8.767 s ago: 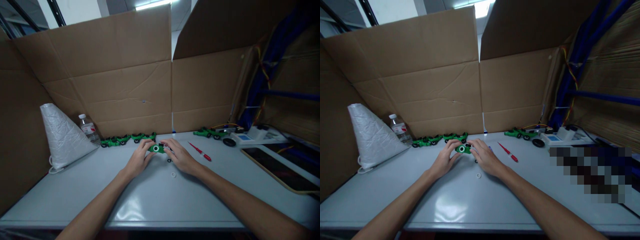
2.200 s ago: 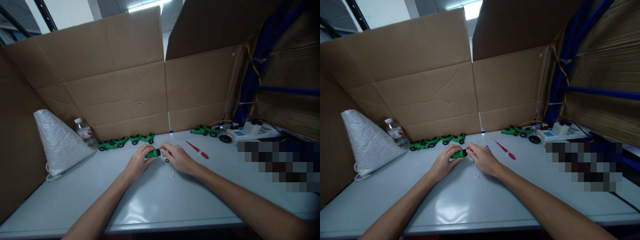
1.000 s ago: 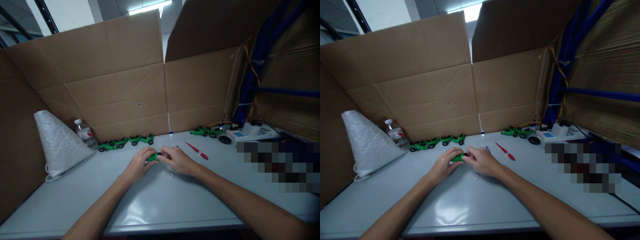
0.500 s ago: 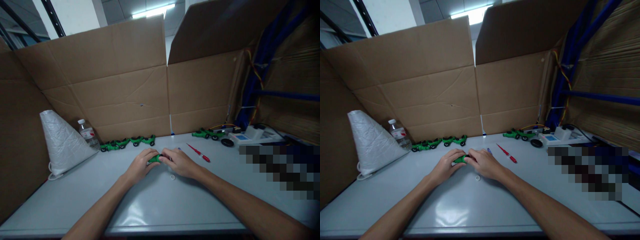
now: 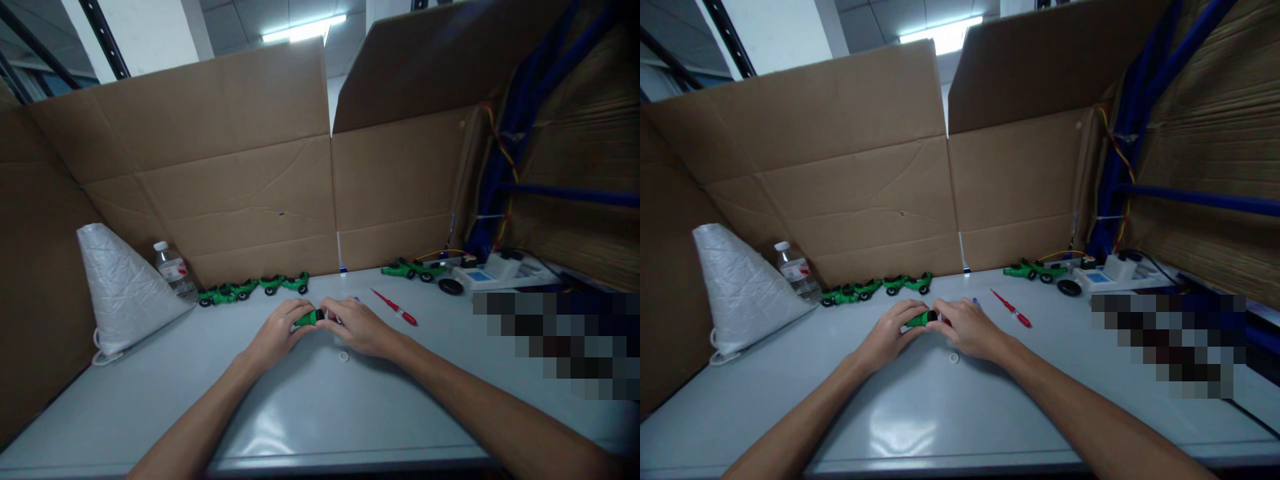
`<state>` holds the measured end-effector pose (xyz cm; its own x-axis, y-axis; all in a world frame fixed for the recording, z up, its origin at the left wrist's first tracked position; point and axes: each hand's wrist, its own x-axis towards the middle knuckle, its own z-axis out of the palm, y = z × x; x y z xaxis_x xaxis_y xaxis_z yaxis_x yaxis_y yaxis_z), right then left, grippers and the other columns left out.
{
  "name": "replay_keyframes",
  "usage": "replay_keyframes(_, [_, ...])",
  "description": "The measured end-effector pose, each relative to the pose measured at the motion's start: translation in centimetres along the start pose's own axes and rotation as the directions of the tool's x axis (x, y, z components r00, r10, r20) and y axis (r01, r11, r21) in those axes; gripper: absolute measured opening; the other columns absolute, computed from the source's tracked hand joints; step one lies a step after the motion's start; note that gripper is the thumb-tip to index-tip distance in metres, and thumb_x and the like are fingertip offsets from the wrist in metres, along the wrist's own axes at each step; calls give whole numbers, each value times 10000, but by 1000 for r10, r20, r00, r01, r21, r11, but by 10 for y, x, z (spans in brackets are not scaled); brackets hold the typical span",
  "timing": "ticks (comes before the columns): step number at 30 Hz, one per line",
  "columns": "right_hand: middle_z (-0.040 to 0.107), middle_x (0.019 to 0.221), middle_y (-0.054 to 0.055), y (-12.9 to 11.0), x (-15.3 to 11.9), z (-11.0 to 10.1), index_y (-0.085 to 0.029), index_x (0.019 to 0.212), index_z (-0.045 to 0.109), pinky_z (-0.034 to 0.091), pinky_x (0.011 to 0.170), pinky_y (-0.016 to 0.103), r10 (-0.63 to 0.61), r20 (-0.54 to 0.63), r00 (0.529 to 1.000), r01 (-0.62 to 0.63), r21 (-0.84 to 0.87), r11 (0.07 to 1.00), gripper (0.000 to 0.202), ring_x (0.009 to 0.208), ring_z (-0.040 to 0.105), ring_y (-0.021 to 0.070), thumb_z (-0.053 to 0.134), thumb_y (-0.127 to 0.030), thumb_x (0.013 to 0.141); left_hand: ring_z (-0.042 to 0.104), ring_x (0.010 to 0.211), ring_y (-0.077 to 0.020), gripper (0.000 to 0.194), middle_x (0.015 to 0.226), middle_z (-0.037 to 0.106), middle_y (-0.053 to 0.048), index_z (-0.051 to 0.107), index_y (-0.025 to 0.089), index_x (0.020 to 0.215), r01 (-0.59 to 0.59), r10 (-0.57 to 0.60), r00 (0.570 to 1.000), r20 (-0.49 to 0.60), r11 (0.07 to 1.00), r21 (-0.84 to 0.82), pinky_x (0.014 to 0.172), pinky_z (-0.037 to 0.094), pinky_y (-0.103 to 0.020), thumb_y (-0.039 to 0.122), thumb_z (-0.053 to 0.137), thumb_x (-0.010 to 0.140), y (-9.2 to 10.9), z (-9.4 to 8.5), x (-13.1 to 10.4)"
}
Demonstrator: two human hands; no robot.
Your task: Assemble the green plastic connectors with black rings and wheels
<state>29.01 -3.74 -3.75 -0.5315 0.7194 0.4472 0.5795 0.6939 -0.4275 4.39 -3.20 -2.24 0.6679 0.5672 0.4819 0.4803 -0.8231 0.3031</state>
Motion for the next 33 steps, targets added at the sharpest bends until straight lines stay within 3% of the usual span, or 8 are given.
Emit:
replay_keyframes(6, [667, 799, -1, -2, 2, 3, -220, 900, 589, 347, 724, 286, 16, -28, 999, -16, 18, 1000, 297, 739, 583, 173, 529, -447, 1083, 645, 1204, -254, 303, 1294, 692, -114, 654, 225, 1323, -2, 2, 1000, 11, 1000, 17, 1066, 535, -421, 355, 613, 1052, 3, 1, 0])
replay_keyframes(11, [549, 676, -49, 0, 1, 12, -219, 837, 567, 309, 611, 257, 167, -31, 986, -157, 211, 965, 352, 629, 511, 141, 526, -482, 1068, 636, 1196, -263, 308, 1288, 686, -118, 645, 222, 1329, -18, 17, 1000, 25, 1000, 22, 1064, 531, -443, 358, 604, 1056, 3, 0, 1])
replay_keyframes(18, [655, 951, 15, -7, -1, 2, -235, 1197, 581, 444, 811, 301, 22, -83, 996, -10, 149, 989, 264, 903, 622, 203, 656, -415, 1018, 627, 1244, -269, 327, 1332, 657, -136, 635, 227, 1347, 4, -3, 999, -35, 1000, 16, 1086, 525, -466, 348, 628, 1043, -6, -1, -1])
replay_keyframes(22, [659, 1023, 44, -9, 0, 0, -235, 1176, 585, 465, 888, 335, -21, -102, 995, 33, 116, 993, 162, 998, 613, 226, 618, -324, 1044, 625, 1264, -267, 348, 1332, 654, -130, 621, 239, 1360, 23, -24, 998, -51, 1000, -17, 1100, 513, -452, 350, 650, 1031, -7, 0, 0])
replay_keyframes(27, [669, 1132, 72, -6, 0, 1, -231, 1190, 596, 470, 944, 363, -9, -129, 992, 25, 123, 992, 165, 1060, 611, 233, 617, -307, 1045, 681, 1115, -253, 435, 1241, 698, -98, 610, 226, 1315, 152, -163, 979, -124, 984, -90, 978, 547, -394, 379, 771, 941, -12, 2, 1])
replay_keyframes(30, [674, 1108, 62, -4, 1, 3, -225, 1229, 582, 492, 871, 332, 61, -150, 987, -24, 234, 972, 214, 987, 635, 210, 626, -306, 1036, 680, 993, -232, 485, 1199, 711, -83, 636, 209, 1244, 265, -304, 932, -195, 943, -202, 864, 549, -343, 413, 848, 858, -14, 3, 4])
replay_keyframes(33, [684, 1063, 40, -4, 2, 4, -228, 1270, 561, 496, 792, 298, 104, -158, 982, -43, 349, 936, 246, 908, 648, 185, 609, -291, 1037, 664, 1037, -236, 446, 1204, 697, -91, 665, 188, 1195, 281, -360, 910, -203, 899, -336, 862, 535, -327, 438, 833, 865, -14, 4, 7])
